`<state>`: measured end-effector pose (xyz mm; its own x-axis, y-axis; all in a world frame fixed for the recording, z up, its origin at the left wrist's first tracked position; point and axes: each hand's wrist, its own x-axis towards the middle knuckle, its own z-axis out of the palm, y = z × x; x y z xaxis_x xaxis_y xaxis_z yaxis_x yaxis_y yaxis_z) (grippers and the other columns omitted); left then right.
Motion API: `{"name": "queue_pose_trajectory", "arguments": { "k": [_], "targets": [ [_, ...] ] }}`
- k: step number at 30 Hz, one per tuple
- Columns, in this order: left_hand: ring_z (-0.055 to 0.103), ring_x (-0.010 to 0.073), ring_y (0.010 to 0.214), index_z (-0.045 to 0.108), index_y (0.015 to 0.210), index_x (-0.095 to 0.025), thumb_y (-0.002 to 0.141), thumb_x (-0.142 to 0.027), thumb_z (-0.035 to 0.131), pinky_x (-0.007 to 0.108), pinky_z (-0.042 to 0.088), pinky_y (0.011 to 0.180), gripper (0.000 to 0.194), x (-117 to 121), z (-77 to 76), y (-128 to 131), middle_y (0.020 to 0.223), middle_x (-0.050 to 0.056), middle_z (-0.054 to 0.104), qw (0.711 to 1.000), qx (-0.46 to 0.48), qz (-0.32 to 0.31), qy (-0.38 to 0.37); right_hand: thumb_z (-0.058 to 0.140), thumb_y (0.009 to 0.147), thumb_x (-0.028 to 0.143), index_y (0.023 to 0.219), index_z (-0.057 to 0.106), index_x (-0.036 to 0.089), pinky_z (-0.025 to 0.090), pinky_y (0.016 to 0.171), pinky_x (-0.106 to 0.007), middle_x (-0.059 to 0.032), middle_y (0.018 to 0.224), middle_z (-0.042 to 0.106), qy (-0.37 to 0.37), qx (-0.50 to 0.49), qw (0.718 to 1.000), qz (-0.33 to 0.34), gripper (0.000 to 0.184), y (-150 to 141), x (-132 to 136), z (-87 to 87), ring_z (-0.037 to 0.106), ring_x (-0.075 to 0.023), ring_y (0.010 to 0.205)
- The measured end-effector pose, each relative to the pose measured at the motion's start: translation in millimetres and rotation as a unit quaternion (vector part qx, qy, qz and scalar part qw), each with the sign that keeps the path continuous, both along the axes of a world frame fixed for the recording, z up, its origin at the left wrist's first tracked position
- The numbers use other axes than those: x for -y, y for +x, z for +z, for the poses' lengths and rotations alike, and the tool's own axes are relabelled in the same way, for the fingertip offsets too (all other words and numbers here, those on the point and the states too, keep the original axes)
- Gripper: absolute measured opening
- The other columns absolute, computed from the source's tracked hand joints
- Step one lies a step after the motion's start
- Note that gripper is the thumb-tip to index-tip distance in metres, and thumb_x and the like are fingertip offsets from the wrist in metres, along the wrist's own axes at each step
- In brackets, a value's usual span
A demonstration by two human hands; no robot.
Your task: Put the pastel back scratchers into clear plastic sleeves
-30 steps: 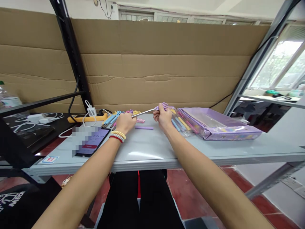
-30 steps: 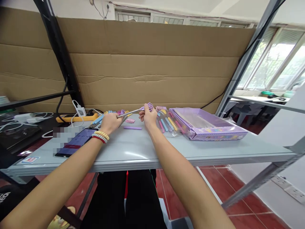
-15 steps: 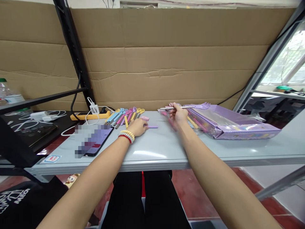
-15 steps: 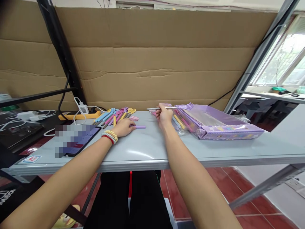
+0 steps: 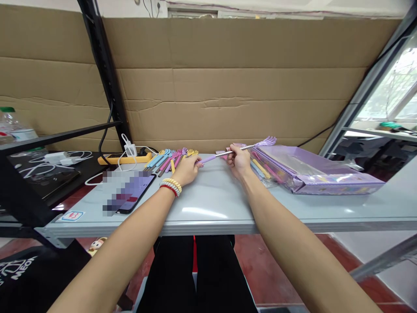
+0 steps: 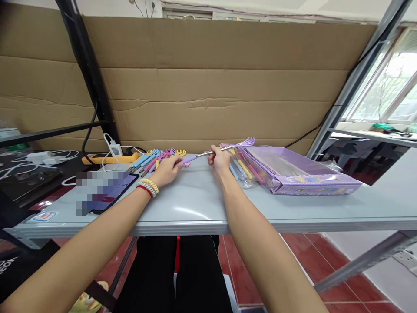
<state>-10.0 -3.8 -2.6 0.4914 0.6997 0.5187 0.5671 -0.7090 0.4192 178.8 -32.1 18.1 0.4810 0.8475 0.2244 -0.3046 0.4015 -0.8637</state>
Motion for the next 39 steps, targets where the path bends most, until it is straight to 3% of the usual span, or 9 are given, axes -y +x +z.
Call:
{"name": "queue_pose_trajectory", "arguments": {
  "k": [9,13,15,18,21,24,29,32,39],
  "targets": [
    [0.055,0.0181,0.076,0.058,0.106,-0.016,0.088,-0.021,0.042,0.03,0.042,0.072,0.025,7.7,-0.8,1.9,0.082,0.004,0.062,0.994,-0.031,-0.053,-0.085,0.071,0.069,0.037,0.058,0.047,0.018,0.021,0.032,-0.016,0.006,0.035,0.042,0.03,0.105,0.991,0.072,0.033,-2.6,1.8,-3.9,0.031,-0.0044,0.03],
    [0.048,0.0151,0.068,0.059,0.092,-0.016,0.089,-0.029,0.039,0.028,0.039,0.064,0.025,13.5,1.0,6.6,0.073,0.001,0.055,0.99,0.009,-0.094,-0.105,0.077,0.063,0.042,0.058,0.05,0.017,0.024,0.035,-0.016,0.0063,0.04,0.044,0.046,0.162,0.978,0.123,0.036,-15.2,6.7,-6.0,0.035,-0.0045,0.036],
    [0.045,0.0135,0.064,0.057,0.083,-0.016,0.09,-0.033,0.037,0.026,0.038,0.061,0.028,13.0,1.3,6.6,0.069,0.0,0.051,0.987,0.044,-0.101,-0.121,0.079,0.061,0.039,0.061,0.053,0.017,0.032,0.04,-0.016,0.0048,0.049,0.051,0.066,0.152,0.977,0.135,0.034,-19.3,12.0,-1.9,0.044,-0.0058,0.043],
    [0.045,0.0125,0.061,0.055,0.076,-0.017,0.089,-0.036,0.04,0.026,0.037,0.059,0.027,10.6,-0.1,5.2,0.065,-0.002,0.05,0.985,0.065,-0.096,-0.128,0.076,0.065,0.04,0.069,0.055,0.02,0.045,0.053,-0.021,0.003,0.062,0.059,0.132,0.048,0.982,0.124,0.029,-17.1,22.7,14.0,0.058,-0.0103,0.06],
    [0.051,0.0126,0.064,0.052,0.075,-0.017,0.087,-0.033,0.045,0.027,0.041,0.064,0.021,11.3,-2.3,7.0,0.066,-0.001,0.057,0.975,0.041,-0.147,-0.163,0.068,0.073,0.043,0.062,0.047,0.021,0.04,0.044,-0.022,0.0067,0.047,0.044,0.162,-0.026,0.98,0.109,0.032,-11.9,31.6,38.6,0.047,-0.0087,0.043],
    [0.058,0.0123,0.07,0.05,0.081,-0.017,0.086,-0.027,0.048,0.026,0.044,0.068,0.011,16.1,-3.1,11.8,0.075,0.002,0.065,0.945,0.045,-0.226,-0.232,0.064,0.077,0.047,0.055,0.033,0.022,0.023,0.033,-0.021,0.0099,0.039,0.023,0.131,0.024,0.984,0.119,0.045,-19.5,34.4,64.9,0.024,-0.0056,0.031],
    [0.059,0.0118,0.073,0.048,0.081,-0.017,0.085,-0.023,0.052,0.025,0.046,0.066,0.008,20.9,-1.5,13.4,0.083,0.005,0.066,0.914,0.097,-0.274,-0.282,0.068,0.072,0.056,0.057,0.026,0.023,0.014,0.031,-0.02,0.0118,0.039,0.018,0.086,0.111,0.976,0.167,0.056,-61.4,27.4,90.2,0.016,-0.0034,0.03],
    [0.061,0.0127,0.077,0.049,0.081,-0.016,0.084,-0.024,0.053,0.026,0.048,0.069,0.009,16.3,-4.0,11.1,0.084,0.006,0.066,0.907,0.108,-0.282,-0.293,0.071,0.071,0.054,0.058,0.025,0.024,0.013,0.031,-0.019,0.0124,0.04,0.018,0.07,0.13,0.972,0.185,0.056,-79.2,20.3,84.1,0.015,-0.0027,0.03],
    [0.058,0.011,0.066,0.05,0.082,-0.015,0.087,-0.025,0.051,0.027,0.048,0.067,0.011,5.0,-12.0,13.9,0.082,0.006,0.066,0.925,0.087,-0.261,-0.263,0.069,0.074,0.05,0.057,0.022,0.024,0.011,0.032,-0.02,0.0123,0.039,0.016,0.021,0.114,0.97,0.214,0.057,-74.7,9.3,39.5,0.014,-0.0032,0.031]
  ]
}}
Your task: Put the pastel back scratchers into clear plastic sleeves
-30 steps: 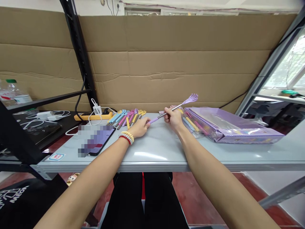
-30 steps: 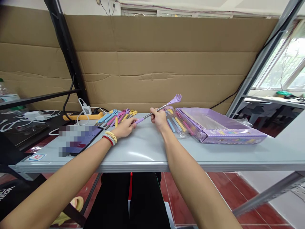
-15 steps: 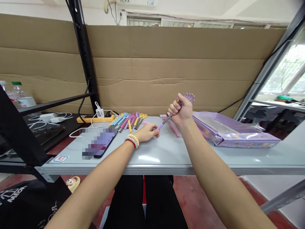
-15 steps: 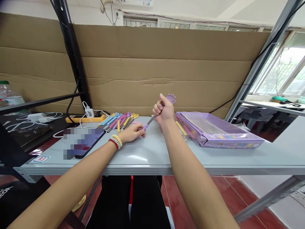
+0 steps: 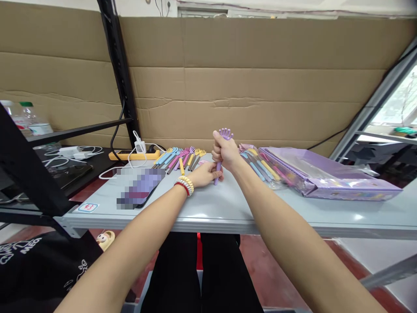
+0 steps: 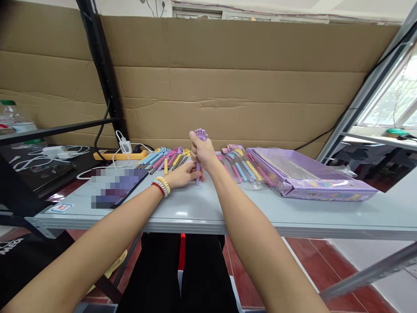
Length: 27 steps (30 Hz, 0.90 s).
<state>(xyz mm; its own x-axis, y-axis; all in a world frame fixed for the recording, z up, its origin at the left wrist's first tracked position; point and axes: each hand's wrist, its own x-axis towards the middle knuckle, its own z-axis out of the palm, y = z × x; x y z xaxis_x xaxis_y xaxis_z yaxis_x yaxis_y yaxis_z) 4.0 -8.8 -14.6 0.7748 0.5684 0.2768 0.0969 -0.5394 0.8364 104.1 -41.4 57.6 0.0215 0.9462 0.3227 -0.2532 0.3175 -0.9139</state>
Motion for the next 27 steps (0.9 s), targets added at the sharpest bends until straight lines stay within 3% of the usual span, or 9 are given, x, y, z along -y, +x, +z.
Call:
{"name": "queue_pose_trajectory", "arguments": {
  "k": [4,7,12,17,23,27],
  "targets": [
    [0.057,0.0101,0.064,0.048,0.081,-0.016,0.089,-0.019,0.047,0.026,0.046,0.066,0.009,4.2,3.4,1.4,0.082,0.007,0.066,1.0,-0.01,0.001,0.011,0.069,0.077,0.044,0.058,0.024,0.023,0.027,0.035,-0.02,0.0115,0.041,0.018,0.065,-0.026,0.997,-0.012,0.054,7.9,-7.9,-8.0,0.022,-0.0043,0.034],
    [0.057,0.01,0.065,0.046,0.08,-0.016,0.089,-0.019,0.047,0.026,0.046,0.066,0.009,6.6,5.4,1.2,0.081,0.006,0.066,1.0,-0.002,-0.001,-0.014,0.067,0.08,0.042,0.058,0.026,0.023,0.037,0.042,-0.021,0.0106,0.041,0.022,0.065,-0.023,0.997,-0.028,0.05,8.7,-14.6,-7.8,0.029,-0.0055,0.036],
    [0.058,0.0103,0.067,0.045,0.081,-0.016,0.089,-0.017,0.047,0.027,0.048,0.068,0.009,6.1,4.4,0.0,0.082,0.007,0.066,0.999,0.005,0.01,-0.044,0.064,0.08,0.049,0.055,0.029,0.022,0.035,0.042,-0.022,0.0075,0.038,0.031,0.068,0.033,0.997,-0.027,0.051,4.3,-19.8,-8.4,0.039,-0.0078,0.038],
    [0.058,0.0102,0.066,0.047,0.083,-0.016,0.088,-0.022,0.049,0.027,0.048,0.068,0.009,5.4,2.6,0.3,0.082,0.006,0.065,0.999,0.005,0.012,-0.046,0.062,0.077,0.06,0.051,0.03,0.022,0.034,0.042,-0.024,0.0065,0.036,0.032,0.105,0.052,0.993,-0.003,0.056,7.2,-15.9,-9.7,0.038,-0.0082,0.036],
    [0.057,0.0108,0.067,0.048,0.083,-0.016,0.088,-0.029,0.05,0.028,0.048,0.069,0.014,9.3,6.1,0.4,0.084,0.007,0.066,1.0,-0.012,0.019,-0.015,0.065,0.069,0.065,0.051,0.034,0.022,0.038,0.045,-0.026,0.0029,0.038,0.041,0.066,0.079,0.993,0.055,0.056,19.8,-8.2,-4.9,0.047,-0.0121,0.04],
    [0.059,0.0119,0.068,0.047,0.083,-0.017,0.088,-0.029,0.05,0.029,0.048,0.07,0.014,9.8,6.9,0.6,0.081,0.005,0.065,0.999,-0.022,0.016,-0.029,0.065,0.069,0.063,0.051,0.036,0.022,0.038,0.045,-0.027,0.0015,0.04,0.045,0.052,0.065,0.995,0.058,0.054,26.8,-7.2,-8.0,0.048,-0.013,0.041]
  ]
}}
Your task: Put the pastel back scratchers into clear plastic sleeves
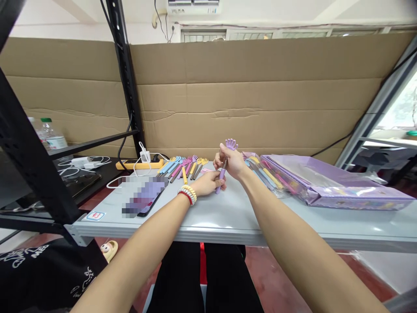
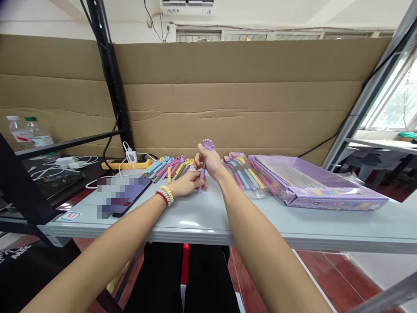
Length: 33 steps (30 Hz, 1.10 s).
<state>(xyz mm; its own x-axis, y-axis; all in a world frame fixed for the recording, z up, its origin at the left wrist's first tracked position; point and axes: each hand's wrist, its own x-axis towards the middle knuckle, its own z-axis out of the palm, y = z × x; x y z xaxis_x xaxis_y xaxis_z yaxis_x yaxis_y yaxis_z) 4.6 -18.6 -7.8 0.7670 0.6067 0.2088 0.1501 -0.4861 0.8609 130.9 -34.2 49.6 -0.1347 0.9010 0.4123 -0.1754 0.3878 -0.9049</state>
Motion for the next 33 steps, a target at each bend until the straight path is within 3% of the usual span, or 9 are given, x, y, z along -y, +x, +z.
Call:
{"name": "queue_pose_trajectory", "arguments": {
  "k": [5,8,13,19,24,33],
  "targets": [
    [0.06,0.0113,0.066,0.046,0.085,-0.017,0.089,-0.028,0.047,0.027,0.048,0.068,0.012,-1.5,-2.3,0.5,0.074,0.002,0.059,1.0,-0.015,0.007,-0.022,0.063,0.073,0.059,0.05,0.035,0.022,0.042,0.048,-0.027,0.0005,0.042,0.049,-0.043,-0.067,0.995,-0.054,0.052,23.4,0.1,-24.1,0.054,-0.0149,0.047],
    [0.054,0.0108,0.061,0.05,0.081,-0.016,0.091,-0.03,0.041,0.026,0.044,0.062,0.019,-0.6,0.5,-0.2,0.07,0.0,0.057,0.995,-0.048,0.04,0.081,0.062,0.074,0.057,0.052,0.039,0.021,0.047,0.054,-0.028,-0.0002,0.049,0.055,-0.066,-0.141,0.985,-0.076,0.048,39.5,2.7,-34.5,0.057,-0.015,0.052],
    [0.054,0.0153,0.07,0.06,0.084,-0.017,0.091,-0.033,0.041,0.028,0.04,0.067,0.026,0.8,6.8,-5.8,0.074,0.002,0.06,0.957,-0.053,0.131,0.253,0.059,0.077,0.061,0.06,0.045,0.021,0.051,0.058,-0.03,0.0027,0.051,0.056,-0.024,-0.254,0.964,-0.079,0.045,45.5,5.6,-31.8,0.06,-0.015,0.056],
    [0.058,0.0192,0.074,0.065,0.09,-0.019,0.094,-0.041,0.035,0.03,0.041,0.066,0.038,5.1,9.9,-9.7,0.079,0.005,0.066,0.929,-0.109,0.19,0.298,0.049,0.08,0.069,0.057,0.034,0.022,0.052,0.057,-0.032,0.0011,0.049,0.057,-0.012,-0.241,0.964,-0.115,0.055,27.6,-1.0,-37.7,0.061,-0.0167,0.054],
    [0.061,0.0226,0.08,0.065,0.092,-0.02,0.094,-0.043,0.032,0.033,0.045,0.069,0.04,9.8,11.9,-5.5,0.086,0.008,0.067,0.91,-0.16,0.214,0.316,0.048,0.08,0.07,0.058,0.029,0.022,0.052,0.057,-0.032,0.0012,0.049,0.057,0.004,-0.242,0.965,-0.104,0.056,21.7,-3.5,-43.5,0.064,-0.0185,0.057],
    [0.064,0.0237,0.089,0.059,0.116,-0.024,0.096,-0.037,0.033,0.033,0.046,0.074,0.035,11.5,13.5,-8.3,0.097,0.008,0.07,0.877,-0.187,0.259,0.36,0.063,0.073,0.062,0.067,0.042,0.023,0.049,0.05,-0.026,0.0006,0.064,0.064,-0.017,-0.15,0.984,-0.093,0.045,16.9,-5.1,-49.6,0.064,-0.017,0.064]
  ]
}}
